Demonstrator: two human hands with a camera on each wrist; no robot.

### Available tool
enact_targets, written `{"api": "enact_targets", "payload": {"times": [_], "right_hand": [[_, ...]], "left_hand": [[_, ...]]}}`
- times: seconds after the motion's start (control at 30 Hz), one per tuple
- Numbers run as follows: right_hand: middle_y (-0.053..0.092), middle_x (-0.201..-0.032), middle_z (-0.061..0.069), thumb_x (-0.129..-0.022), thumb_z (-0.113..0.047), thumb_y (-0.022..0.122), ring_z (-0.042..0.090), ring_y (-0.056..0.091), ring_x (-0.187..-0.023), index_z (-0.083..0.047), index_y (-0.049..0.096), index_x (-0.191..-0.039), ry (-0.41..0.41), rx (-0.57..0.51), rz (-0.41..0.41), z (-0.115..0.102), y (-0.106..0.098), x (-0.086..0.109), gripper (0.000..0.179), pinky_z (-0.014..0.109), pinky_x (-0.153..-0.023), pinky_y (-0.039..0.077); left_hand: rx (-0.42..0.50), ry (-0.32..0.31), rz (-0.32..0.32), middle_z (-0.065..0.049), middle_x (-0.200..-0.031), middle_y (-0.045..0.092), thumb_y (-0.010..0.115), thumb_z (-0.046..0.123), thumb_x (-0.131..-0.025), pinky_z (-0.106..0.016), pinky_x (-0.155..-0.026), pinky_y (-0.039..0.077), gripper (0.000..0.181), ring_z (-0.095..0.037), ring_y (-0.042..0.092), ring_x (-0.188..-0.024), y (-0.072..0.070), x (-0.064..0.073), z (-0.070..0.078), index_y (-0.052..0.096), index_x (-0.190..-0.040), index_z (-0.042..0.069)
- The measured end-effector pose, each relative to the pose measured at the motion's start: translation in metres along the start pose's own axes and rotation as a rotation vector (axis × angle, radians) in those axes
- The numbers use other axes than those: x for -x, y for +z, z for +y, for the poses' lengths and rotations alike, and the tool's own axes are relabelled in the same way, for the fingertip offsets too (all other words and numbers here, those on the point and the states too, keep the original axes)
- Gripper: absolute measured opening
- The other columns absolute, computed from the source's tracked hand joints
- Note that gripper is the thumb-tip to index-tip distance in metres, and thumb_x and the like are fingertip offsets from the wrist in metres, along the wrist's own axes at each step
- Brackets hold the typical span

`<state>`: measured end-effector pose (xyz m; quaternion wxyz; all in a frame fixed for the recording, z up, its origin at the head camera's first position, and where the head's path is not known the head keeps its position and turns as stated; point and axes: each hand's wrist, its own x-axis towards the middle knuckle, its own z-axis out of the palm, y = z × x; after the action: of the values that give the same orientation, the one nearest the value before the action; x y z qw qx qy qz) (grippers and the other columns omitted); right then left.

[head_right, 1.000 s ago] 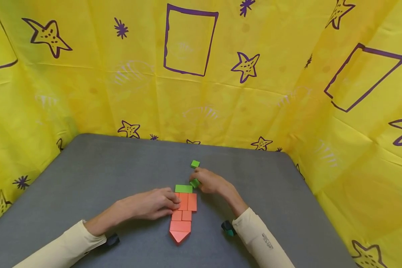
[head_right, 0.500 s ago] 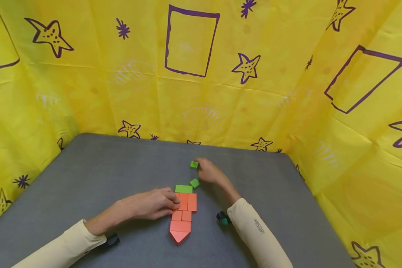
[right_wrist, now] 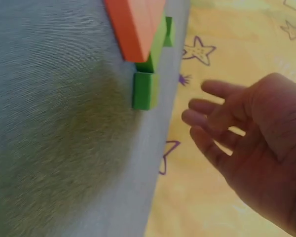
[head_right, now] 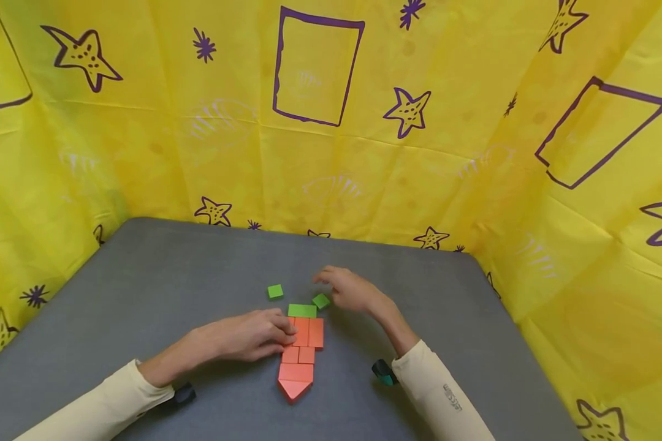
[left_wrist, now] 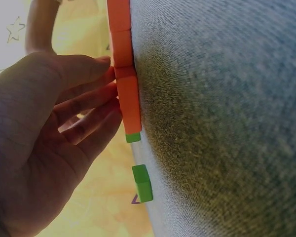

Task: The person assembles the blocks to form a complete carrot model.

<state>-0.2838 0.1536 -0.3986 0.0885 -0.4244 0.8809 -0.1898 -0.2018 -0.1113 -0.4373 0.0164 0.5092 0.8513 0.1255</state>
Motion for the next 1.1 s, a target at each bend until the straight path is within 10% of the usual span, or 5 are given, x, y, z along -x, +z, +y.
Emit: {"api": "enact_targets", "payload": {"times": [0.23, 0.7, 0.9, 1.1], "right_hand": [[0.063, -0.144, 0.012, -0.085, 0.018, 0.048, 0.032, 0.058, -0.135, -0.011, 0.071, -0.131, -0.139, 0.189, -0.136, -0.009, 0.008, 0.022, 0.060, 0.054, -0.114, 0.048], [0.057, -0.152, 0.001, -0.085, 0.013, 0.058, 0.027, 0.051, -0.146, -0.022, 0.068, -0.140, 0.006, 0.173, -0.271, -0.018, 0.012, 0.032, 0.066, 0.060, -0.114, 0.044], [0.056, -0.154, 0.002, -0.082, 0.014, 0.060, 0.027, 0.050, -0.147, -0.021, 0.067, -0.141, 0.021, 0.157, -0.284, -0.019, 0.012, 0.032, 0.069, 0.061, -0.115, 0.042], [0.056, -0.155, 0.002, -0.084, 0.012, 0.061, 0.027, 0.048, -0.148, -0.021, 0.067, -0.142, 0.034, 0.146, -0.299, -0.022, 0.012, 0.030, 0.066, 0.061, -0.119, 0.040]], "left_hand": [[-0.022, 0.022, 0.016, 0.002, -0.123, 0.075, 0.069, 0.017, -0.101, -0.021, -0.091, 0.055, 0.020, -0.013, 0.061, -0.104, 0.000, 0.003, -0.002, 0.080, -0.117, 0.015], [0.062, -0.006, 0.031, 0.000, -0.126, 0.073, 0.069, 0.019, -0.101, -0.024, -0.101, 0.057, 0.024, -0.013, 0.064, -0.115, -0.004, 0.000, -0.006, 0.077, -0.123, 0.014], [0.070, -0.058, 0.149, -0.006, -0.131, 0.070, 0.071, 0.014, -0.099, -0.039, -0.105, 0.058, 0.029, -0.021, 0.066, -0.120, -0.021, -0.003, -0.037, 0.074, -0.127, 0.009], [0.035, -0.145, -0.015, -0.012, -0.148, 0.062, 0.072, 0.006, -0.097, -0.051, -0.117, 0.047, 0.047, -0.032, 0.057, -0.138, -0.030, -0.007, -0.079, 0.062, -0.143, 0.005]]}}
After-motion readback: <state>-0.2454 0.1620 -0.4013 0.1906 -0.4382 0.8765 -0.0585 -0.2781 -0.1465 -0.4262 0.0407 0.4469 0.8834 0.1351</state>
